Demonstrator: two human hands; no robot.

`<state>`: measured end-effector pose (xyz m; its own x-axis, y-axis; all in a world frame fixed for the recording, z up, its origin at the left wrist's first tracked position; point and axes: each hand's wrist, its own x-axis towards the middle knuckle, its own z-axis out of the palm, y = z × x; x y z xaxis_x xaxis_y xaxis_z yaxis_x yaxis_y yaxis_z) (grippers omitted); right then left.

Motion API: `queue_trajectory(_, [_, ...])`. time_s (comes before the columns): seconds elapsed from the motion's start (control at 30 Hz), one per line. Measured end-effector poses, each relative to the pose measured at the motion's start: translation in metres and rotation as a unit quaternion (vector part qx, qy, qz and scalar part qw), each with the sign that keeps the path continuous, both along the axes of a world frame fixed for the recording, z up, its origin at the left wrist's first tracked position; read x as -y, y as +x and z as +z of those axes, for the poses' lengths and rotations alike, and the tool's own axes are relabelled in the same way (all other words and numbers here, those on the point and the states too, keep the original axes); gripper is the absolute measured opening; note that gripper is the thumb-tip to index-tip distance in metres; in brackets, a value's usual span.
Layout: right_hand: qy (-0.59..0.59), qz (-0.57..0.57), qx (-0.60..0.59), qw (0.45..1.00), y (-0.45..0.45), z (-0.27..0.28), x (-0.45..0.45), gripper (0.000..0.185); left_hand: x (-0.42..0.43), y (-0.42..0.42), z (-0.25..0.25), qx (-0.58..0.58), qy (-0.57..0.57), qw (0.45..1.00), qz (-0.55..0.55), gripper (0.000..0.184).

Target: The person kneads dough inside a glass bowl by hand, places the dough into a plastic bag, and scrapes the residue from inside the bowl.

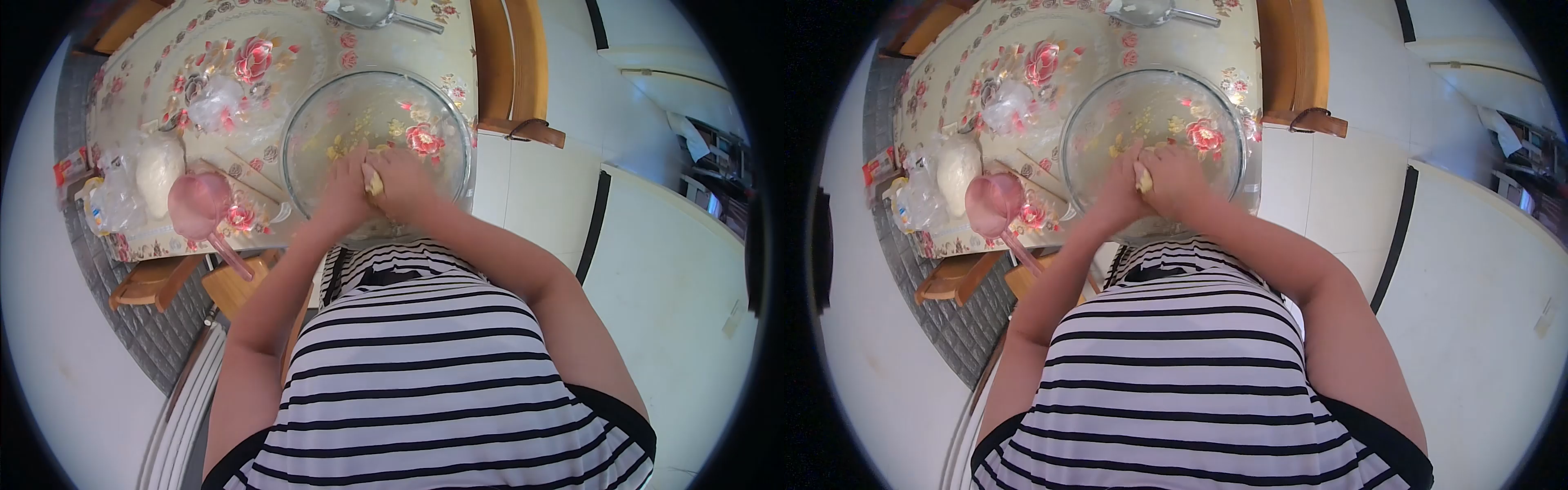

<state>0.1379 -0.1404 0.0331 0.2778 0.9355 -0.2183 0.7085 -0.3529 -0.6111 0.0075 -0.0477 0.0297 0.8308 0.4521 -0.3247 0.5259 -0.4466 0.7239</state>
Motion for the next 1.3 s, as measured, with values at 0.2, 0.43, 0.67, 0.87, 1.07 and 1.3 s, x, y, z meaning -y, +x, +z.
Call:
queue_trajectory(0.2, [0.141, -0.04, 0.115, 0.983, -0.019, -0.021, 0.006, 0.029, 0.018, -0.011, -0.03, 0.055, 0.136, 0.989, 0.021, 0.095])
queue_trajectory(0.43, [0.141, -0.058, 0.157, 0.976, -0.008, -0.042, -0.021, 0.025, -0.001, 0.001, -0.056, -0.015, 0.178, 0.984, 0.018, 0.074])
queue_trajectory(0.67, [0.199, -0.045, 0.164, 0.965, 0.008, -0.057, -0.032, 0.02, -0.001, 0.019, -0.037, -0.055, 0.169, 0.979, 0.103, 0.055])
queue_trajectory(0.87, [0.124, -0.024, 0.1, 0.987, 0.029, -0.032, -0.052, 0.025, -0.022, 0.031, -0.044, 0.0, 0.252, 0.967, 0.041, 0.066])
queue_trajectory(1.07, [0.12, -0.106, 0.097, 0.982, 0.039, -0.006, -0.068, 0.028, -0.007, 0.02, 0.005, -0.004, 0.26, 0.964, 0.051, 0.086])
queue_trajectory(1.3, [0.058, -0.071, 0.081, 0.992, 0.015, -0.018, -0.021, 0.02, -0.012, 0.017, -0.013, -0.092, 0.046, 0.994, 0.034, 0.096])
